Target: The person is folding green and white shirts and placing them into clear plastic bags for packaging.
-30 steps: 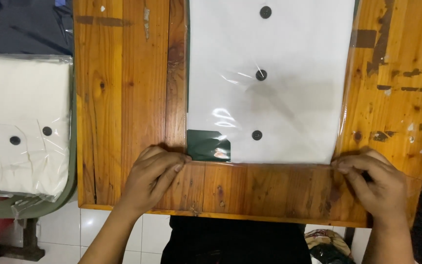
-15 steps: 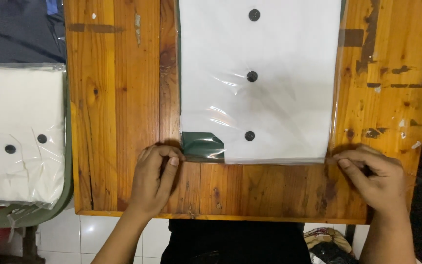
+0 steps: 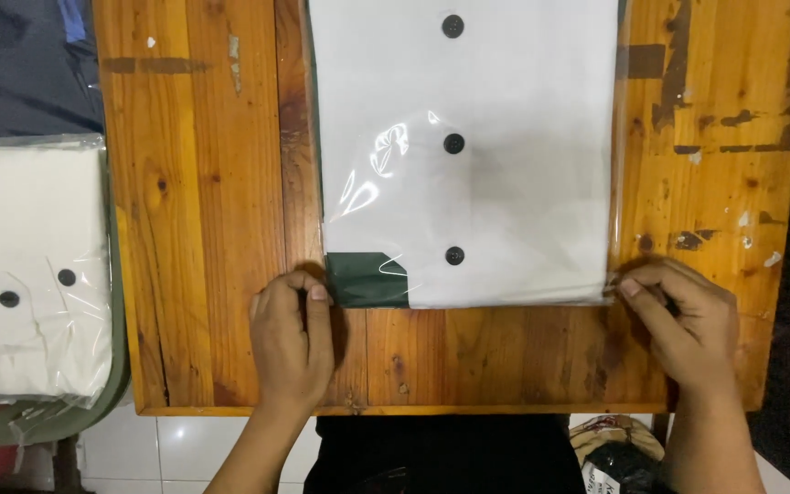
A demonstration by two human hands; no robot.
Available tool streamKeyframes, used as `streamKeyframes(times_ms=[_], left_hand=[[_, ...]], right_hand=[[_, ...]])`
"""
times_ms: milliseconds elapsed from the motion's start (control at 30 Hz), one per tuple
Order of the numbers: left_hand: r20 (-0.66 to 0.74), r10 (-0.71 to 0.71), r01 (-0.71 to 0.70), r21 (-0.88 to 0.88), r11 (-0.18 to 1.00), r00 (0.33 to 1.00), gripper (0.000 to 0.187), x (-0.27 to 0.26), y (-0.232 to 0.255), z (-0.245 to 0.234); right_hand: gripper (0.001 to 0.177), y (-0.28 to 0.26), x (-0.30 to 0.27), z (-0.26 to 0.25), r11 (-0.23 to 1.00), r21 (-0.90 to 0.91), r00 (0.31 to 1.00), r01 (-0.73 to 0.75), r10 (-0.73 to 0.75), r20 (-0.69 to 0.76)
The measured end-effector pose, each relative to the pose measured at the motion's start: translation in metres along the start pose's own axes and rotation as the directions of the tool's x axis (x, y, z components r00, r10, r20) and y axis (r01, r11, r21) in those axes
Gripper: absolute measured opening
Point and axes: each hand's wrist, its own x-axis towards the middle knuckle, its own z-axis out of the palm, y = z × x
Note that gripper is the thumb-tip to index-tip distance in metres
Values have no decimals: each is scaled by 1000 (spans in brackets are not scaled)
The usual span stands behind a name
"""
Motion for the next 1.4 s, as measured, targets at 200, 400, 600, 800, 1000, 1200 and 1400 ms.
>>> streamKeyframes(times_ms=[200,400,600,800,1000,1200,1400], left_hand=[[-15,-69,69,14,998,998,19,2,8,0],[-20,-72,72,51,996,997,17,4,7,4],[-64,-5,14,146,989,998,14,7,12,5],[-93,14,3,175,985,996,12,11,15,3],[-129,-18,34,119,992,991,15,13,17,-1],[-182,-84,83,-13,996,980,14,14,18,-5],[-54,-236,232,-79,970,970,15,24,19,-20]], right_hand=[[12,-4,3,1,996,-85,1000,-11,10,-18],[10,-10,6,2,987,-156,999,-41,38,-25],[12,-11,9,9,949,-298,992,105,-120,-32],[25,-12,9,16,885,-447,983,129,-175,-61],[24,-20,8,20,911,-345,966,-226,164,-200],[36,-53,8,22,936,-202,945,-289,244,-220],[88,-46,17,8,966,-64,965,-252,246,-91]])
